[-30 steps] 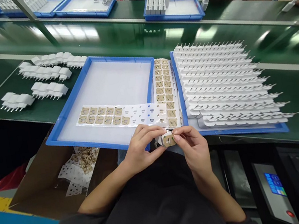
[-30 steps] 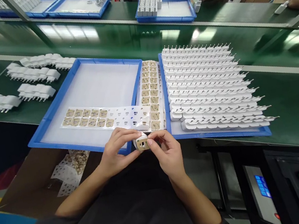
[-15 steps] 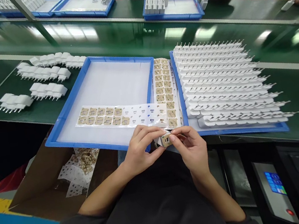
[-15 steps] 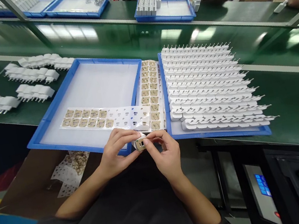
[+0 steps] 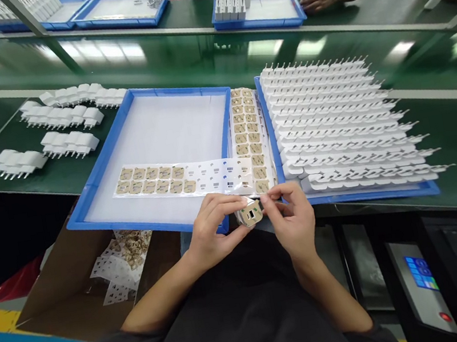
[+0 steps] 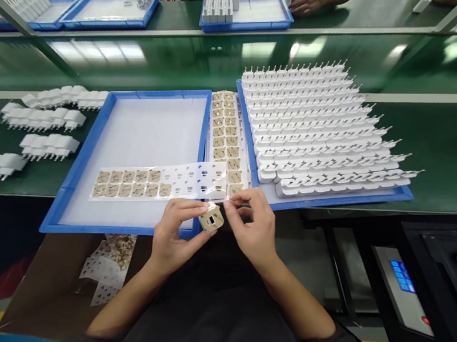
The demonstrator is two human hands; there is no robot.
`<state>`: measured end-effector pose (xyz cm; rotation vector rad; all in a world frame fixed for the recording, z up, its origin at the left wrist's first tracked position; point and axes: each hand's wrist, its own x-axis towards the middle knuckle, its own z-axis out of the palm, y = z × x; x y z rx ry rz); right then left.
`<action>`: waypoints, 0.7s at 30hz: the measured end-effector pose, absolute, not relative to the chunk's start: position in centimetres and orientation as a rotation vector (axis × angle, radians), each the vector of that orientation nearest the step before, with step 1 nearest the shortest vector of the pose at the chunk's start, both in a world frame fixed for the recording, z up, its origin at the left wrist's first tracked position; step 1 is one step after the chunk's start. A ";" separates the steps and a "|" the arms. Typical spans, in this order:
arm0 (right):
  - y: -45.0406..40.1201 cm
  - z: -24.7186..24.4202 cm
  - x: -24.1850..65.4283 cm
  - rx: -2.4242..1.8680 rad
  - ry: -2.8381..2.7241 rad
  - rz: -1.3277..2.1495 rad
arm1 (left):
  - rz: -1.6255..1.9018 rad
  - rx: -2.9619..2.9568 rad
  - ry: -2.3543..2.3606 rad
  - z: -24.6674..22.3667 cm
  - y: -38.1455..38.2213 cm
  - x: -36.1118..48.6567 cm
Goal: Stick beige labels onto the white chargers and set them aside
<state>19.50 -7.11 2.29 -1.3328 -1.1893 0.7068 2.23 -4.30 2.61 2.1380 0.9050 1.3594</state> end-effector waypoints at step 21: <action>-7.2 1.5 17.7 -0.855 -0.893 1.200 | 1.693 2.396 0.923 0.7 -4.7 4.0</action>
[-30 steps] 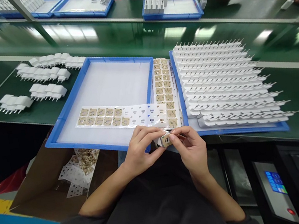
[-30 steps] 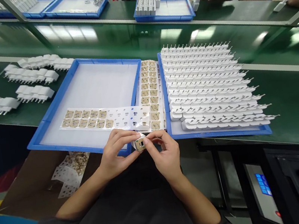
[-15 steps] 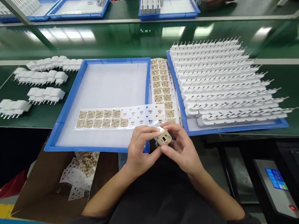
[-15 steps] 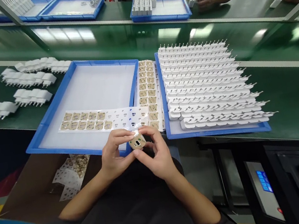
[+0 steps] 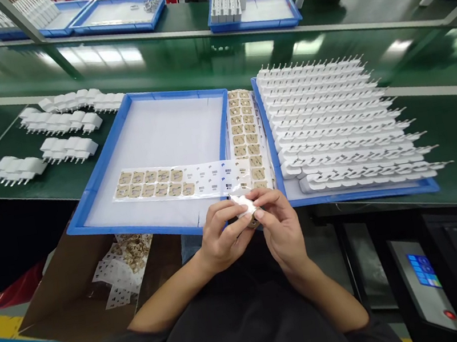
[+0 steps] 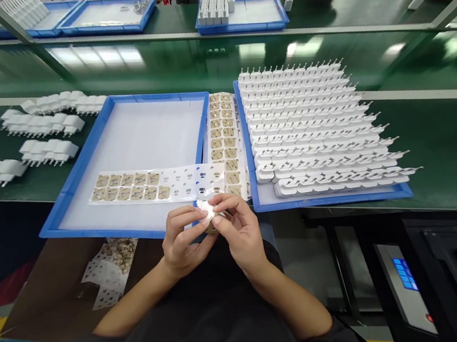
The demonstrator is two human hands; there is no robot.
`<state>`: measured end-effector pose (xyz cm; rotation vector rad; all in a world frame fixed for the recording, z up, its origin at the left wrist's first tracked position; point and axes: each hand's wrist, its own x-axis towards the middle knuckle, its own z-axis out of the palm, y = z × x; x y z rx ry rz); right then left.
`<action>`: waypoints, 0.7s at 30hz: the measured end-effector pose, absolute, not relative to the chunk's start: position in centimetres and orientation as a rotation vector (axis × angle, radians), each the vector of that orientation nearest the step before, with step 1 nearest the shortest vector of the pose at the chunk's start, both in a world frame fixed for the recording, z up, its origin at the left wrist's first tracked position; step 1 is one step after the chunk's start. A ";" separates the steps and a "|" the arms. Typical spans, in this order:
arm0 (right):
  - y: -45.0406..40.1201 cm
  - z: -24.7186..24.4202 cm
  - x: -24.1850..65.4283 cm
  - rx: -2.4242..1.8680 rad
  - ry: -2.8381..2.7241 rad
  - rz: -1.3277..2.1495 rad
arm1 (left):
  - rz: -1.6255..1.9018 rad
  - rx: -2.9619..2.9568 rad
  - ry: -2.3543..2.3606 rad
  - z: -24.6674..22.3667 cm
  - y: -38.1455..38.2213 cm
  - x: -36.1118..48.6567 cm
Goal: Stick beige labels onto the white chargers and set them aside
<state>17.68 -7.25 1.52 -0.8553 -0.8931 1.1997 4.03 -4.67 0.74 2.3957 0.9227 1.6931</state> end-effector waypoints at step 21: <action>-7.7 2.8 23.2 -0.985 -1.638 0.423 | 1.348 2.013 0.937 1.2 -4.4 2.7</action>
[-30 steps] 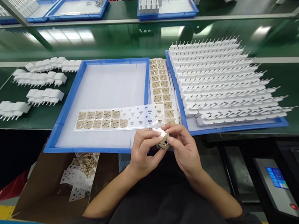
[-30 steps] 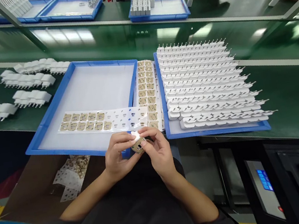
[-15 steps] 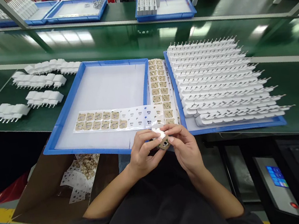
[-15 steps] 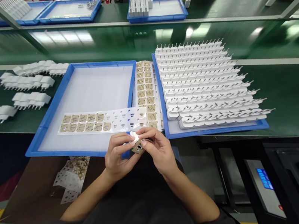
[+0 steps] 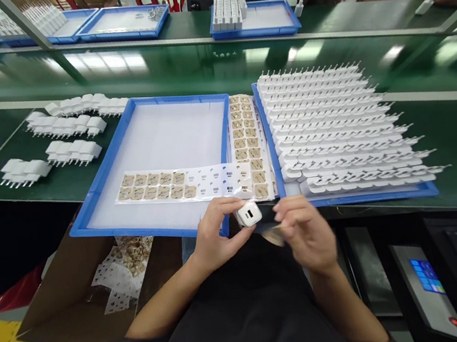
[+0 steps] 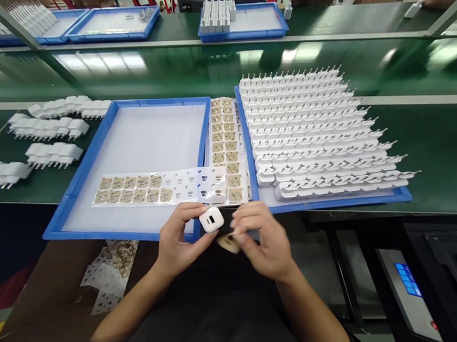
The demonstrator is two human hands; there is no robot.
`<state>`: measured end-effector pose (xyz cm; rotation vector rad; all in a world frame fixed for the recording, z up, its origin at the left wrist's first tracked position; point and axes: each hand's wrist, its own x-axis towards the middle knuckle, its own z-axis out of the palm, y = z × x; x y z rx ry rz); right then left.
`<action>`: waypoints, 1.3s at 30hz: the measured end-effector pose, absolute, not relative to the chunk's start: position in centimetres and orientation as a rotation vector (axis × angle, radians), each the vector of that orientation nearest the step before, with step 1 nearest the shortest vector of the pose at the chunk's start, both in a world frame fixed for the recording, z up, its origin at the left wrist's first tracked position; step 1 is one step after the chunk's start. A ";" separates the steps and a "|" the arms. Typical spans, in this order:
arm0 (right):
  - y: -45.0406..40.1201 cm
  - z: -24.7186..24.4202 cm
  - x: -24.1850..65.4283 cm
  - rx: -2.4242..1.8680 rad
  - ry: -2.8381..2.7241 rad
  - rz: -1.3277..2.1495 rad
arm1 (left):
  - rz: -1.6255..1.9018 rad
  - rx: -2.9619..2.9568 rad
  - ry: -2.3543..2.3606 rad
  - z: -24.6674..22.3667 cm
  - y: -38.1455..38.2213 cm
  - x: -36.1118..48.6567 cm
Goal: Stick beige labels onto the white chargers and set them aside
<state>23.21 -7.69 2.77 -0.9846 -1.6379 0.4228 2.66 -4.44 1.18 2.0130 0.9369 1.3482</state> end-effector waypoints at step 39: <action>-4.2 -1.4 15.2 -0.870 -2.168 0.201 | 0.933 1.729 2.138 2.8 31.5 -14.1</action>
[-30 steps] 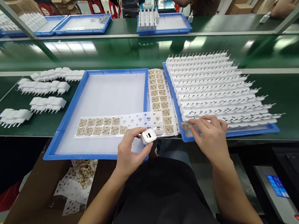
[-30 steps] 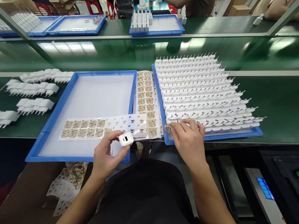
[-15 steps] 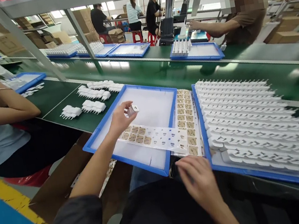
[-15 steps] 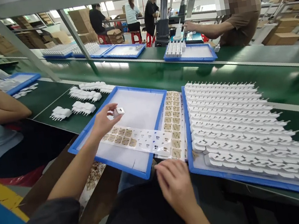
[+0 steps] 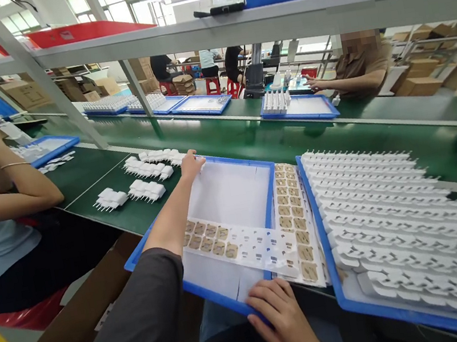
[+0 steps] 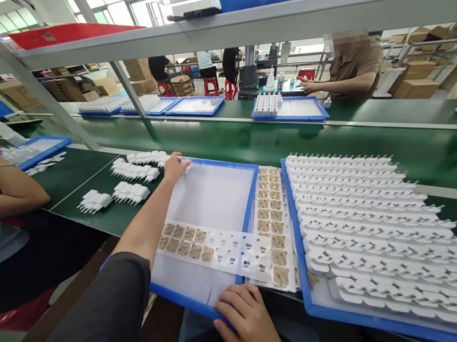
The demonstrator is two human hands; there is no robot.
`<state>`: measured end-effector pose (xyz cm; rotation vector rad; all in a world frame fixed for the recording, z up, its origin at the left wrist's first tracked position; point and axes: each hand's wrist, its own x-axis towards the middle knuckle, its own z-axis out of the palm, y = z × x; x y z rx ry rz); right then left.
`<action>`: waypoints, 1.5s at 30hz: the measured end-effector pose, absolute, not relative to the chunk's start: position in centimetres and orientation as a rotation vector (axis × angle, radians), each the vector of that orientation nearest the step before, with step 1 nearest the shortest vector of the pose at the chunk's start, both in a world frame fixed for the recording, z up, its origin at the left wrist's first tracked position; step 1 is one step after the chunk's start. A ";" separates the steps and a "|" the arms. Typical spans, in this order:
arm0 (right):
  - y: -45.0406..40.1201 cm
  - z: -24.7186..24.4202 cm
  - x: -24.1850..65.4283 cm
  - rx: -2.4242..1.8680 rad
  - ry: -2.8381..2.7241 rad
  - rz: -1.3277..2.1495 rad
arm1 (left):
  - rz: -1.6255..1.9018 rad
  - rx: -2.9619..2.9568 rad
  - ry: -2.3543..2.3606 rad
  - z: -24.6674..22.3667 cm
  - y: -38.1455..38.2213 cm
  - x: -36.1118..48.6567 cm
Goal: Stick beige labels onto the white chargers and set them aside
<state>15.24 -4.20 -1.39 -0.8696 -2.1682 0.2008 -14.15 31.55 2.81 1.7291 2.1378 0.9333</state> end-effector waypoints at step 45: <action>4.8 2.1 16.7 -1.582 -2.198 0.072 | -0.197 2.129 1.288 4.0 14.8 -10.9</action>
